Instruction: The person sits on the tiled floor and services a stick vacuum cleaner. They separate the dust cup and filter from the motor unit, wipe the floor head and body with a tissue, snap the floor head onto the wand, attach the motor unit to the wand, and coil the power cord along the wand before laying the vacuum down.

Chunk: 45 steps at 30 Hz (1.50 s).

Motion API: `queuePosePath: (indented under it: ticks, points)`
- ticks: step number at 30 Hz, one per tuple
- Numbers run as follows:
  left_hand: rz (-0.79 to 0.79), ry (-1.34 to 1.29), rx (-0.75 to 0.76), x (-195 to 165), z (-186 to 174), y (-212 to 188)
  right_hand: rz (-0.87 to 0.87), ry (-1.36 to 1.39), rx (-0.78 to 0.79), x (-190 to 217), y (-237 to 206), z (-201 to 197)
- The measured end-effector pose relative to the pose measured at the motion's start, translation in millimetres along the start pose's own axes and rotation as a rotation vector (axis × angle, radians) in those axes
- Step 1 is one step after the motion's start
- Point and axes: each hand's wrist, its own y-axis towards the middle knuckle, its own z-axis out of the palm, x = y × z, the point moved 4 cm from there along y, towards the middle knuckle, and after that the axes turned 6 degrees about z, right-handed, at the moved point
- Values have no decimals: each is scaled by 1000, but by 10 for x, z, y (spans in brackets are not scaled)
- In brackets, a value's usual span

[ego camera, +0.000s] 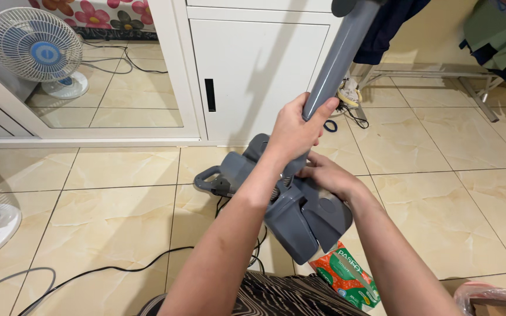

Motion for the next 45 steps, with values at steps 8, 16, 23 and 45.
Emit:
queuePosePath:
  ticks: [8,16,23,45]
  points:
    - [11,80,-76,81,-7,-27,-160,-45,-102,224,-160,-193]
    - [-39,-42,-88,113,55,3,-69,47,-36,213,-318,-106]
    - [82,219,-2,133,241,-43,-108,-308,-62,247,-364,5]
    - [-498,-598,-713,1825,-702,-906,-308,24,-263,424,-247,-280]
